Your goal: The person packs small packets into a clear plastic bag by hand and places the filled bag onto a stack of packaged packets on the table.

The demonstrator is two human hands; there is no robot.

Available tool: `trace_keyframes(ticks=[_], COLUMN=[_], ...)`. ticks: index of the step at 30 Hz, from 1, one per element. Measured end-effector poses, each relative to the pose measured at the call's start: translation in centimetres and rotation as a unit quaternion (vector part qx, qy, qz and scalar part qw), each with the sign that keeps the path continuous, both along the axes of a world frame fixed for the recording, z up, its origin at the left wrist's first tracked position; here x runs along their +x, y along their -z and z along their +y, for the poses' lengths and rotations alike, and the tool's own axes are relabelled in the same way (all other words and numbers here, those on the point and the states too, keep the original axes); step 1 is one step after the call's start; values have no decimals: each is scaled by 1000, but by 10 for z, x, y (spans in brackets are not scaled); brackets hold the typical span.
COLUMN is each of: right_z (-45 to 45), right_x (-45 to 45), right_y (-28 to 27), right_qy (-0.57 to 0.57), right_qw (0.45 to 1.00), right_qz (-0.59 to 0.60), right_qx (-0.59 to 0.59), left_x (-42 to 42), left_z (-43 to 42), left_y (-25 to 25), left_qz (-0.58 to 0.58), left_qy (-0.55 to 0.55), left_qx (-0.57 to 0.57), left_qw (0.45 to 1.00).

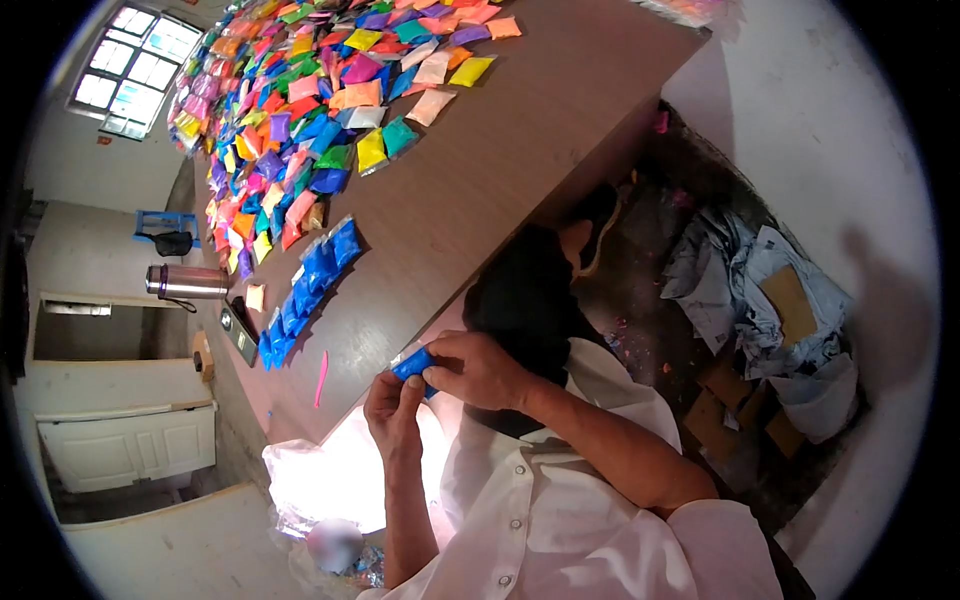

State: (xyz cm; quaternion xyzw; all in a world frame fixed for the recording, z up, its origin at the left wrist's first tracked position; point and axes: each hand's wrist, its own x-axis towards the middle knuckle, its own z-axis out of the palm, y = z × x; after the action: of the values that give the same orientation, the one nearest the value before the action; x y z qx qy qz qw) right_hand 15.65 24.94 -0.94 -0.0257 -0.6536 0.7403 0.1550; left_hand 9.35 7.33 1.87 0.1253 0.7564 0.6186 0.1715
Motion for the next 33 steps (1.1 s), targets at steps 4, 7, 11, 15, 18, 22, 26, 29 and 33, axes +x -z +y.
trace_keyframes(ticks=[4,7,11,15,18,22,26,29,33], right_z=[3,1,2,0,-3,-3,4,2,0], right_x=[1,0,2,1,2,0,2,1,1], right_y=[0,-1,-9,-5,1,0,-14,-8,-1], right_qy=[-5,0,-38,-9,7,3,-34,-52,-61], right_qw=[1000,1000,997,999,998,995,999,998,994], right_qz=[-17,-5,-45,-41,-29,-31,-33,-25,-15], right_qx=[-3,25,-54,-21,-48,-95,-6,-11,-87], left_x=[2,1,-2,0,0,4,0,2,3], left_z=[4,1,-3,-1,-2,-1,-8,-7,-6], left_y=[2,6,3,3,8,4,2,-1,8], left_qz=[-57,-60,-10,-9,-55,-68,-9,8,-31], left_qy=[-27,-34,-19,-28,-17,27,37,22,33], left_qx=[45,56,33,36,37,13,-18,-37,0], left_qw=[997,996,999,999,998,997,999,999,999])
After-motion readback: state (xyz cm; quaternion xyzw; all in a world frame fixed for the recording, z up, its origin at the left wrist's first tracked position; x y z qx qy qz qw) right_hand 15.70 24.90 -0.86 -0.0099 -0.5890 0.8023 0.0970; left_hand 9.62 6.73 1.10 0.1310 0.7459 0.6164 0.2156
